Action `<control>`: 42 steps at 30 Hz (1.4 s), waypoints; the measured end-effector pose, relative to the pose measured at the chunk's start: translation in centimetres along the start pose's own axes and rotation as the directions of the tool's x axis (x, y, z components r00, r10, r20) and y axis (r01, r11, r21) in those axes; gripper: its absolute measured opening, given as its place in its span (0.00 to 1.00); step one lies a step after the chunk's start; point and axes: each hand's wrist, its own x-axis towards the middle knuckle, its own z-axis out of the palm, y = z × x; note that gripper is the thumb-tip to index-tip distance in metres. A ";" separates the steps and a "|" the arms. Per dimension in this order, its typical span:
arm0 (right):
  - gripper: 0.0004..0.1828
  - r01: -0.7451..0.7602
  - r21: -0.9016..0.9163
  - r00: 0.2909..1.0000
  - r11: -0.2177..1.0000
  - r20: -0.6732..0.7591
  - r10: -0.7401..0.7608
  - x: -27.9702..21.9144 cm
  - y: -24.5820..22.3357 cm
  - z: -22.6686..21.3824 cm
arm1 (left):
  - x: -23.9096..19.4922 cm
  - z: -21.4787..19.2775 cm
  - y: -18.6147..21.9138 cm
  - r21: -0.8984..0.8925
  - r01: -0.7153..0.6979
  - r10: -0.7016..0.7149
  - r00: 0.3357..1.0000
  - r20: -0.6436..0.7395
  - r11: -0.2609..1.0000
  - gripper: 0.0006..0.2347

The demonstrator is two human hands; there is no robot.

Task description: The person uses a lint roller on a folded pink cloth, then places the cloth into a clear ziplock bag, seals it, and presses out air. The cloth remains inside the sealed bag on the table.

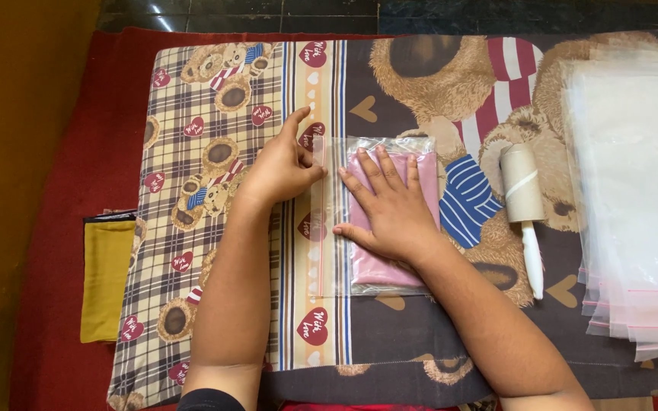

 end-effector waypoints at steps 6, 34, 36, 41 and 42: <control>0.51 -0.006 -0.007 1.000 1.000 -0.001 0.006 0.0 0.0 -0.1 | -0.8 0.6 1.1 -0.062 0.013 -0.019 0.996 -0.089 0.998 0.40; 0.52 0.003 -0.018 1.000 1.000 0.008 -0.003 0.0 -0.1 -0.3 | 1.8 3.1 -0.3 -0.071 0.017 -0.040 0.940 -0.339 0.997 0.39; 0.52 0.003 -0.025 1.000 1.000 0.005 -0.003 0.0 0.0 -0.2 | 2.1 3.3 -0.7 -0.077 0.005 -0.031 0.937 -0.348 0.997 0.38; 0.52 0.004 -0.019 1.000 1.000 0.001 -0.004 0.1 0.0 -0.1 | 1.4 3.3 0.3 -0.075 -0.021 -0.010 0.921 -0.390 0.997 0.39; 0.52 0.004 -0.012 1.000 1.000 0.002 -0.004 0.1 0.0 -0.1 | 1.5 3.4 0.1 -0.059 -0.028 0.001 0.911 -0.412 0.998 0.38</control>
